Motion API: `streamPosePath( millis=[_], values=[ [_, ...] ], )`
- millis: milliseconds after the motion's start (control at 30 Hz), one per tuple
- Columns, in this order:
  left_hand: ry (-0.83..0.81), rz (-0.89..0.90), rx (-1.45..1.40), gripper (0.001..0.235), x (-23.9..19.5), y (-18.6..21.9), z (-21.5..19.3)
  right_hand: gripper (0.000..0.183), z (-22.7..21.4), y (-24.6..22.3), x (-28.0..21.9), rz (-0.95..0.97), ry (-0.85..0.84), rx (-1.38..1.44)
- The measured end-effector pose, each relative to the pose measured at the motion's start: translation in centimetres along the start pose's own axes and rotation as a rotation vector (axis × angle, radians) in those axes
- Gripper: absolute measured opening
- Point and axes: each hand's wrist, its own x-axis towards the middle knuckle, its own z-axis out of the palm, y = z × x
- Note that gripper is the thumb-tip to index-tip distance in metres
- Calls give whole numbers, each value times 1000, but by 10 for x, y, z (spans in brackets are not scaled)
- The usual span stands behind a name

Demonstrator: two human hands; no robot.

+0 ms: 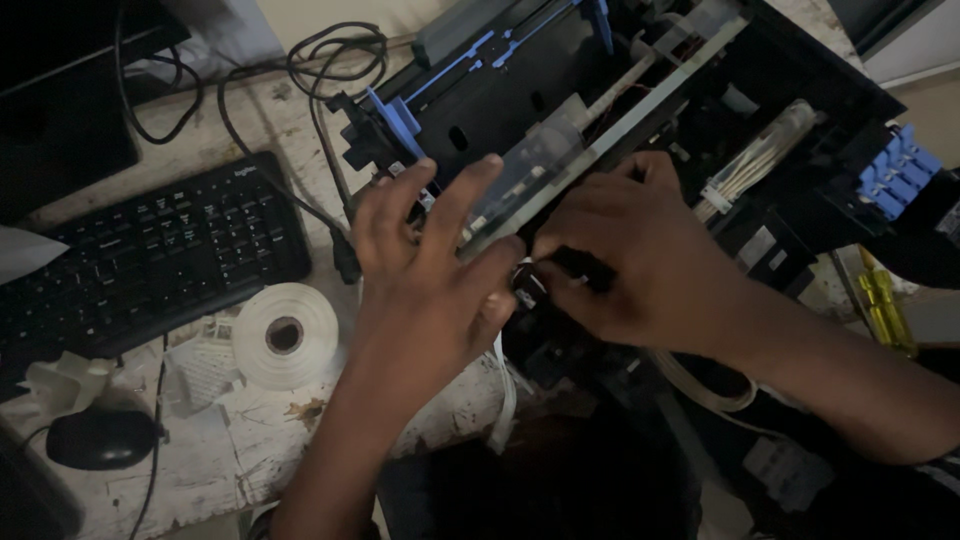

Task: The person uses tweezers to manipulate a white ribbon cable inside a disassembled printer, then sets the tweezers down and uses both hands to adjust the cable and internal components.

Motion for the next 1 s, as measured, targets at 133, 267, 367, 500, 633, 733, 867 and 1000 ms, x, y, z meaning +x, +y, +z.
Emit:
streamPosePath(
  millis=[133, 267, 367, 500, 633, 733, 867, 1000],
  values=[
    [-3, -6, 18, 15, 0, 0, 1, 20, 1, -1, 2, 13, -16, -4],
    [-2, -6, 11, 16, -1, 0, 2, 12, 3, 1, 4, 7, -17, -18],
    [-16, -5, 7, 16, 0, -1, 2, 12, 2, 1, 5, -5, -5, 1],
    [-11, -14, 4, 18, 0, 0, 1, 12, 3, 1, 4, 25, -20, 28],
    [2, -27, 11, 18, 0, 1, 1, 12, 3, 1, 2, -10, 33, -75],
    [23, -27, -14, 19, -1, 1, 0, 16, 1, 2, 1, -43, 41, -107],
    [61, -34, -46, 19, -3, 1, -3, 15, -1, 4, 1, -33, 13, -55],
    [58, -32, -80, 17, -5, 1, -5, 15, -2, 7, -2, -80, 23, 30]
  ],
)
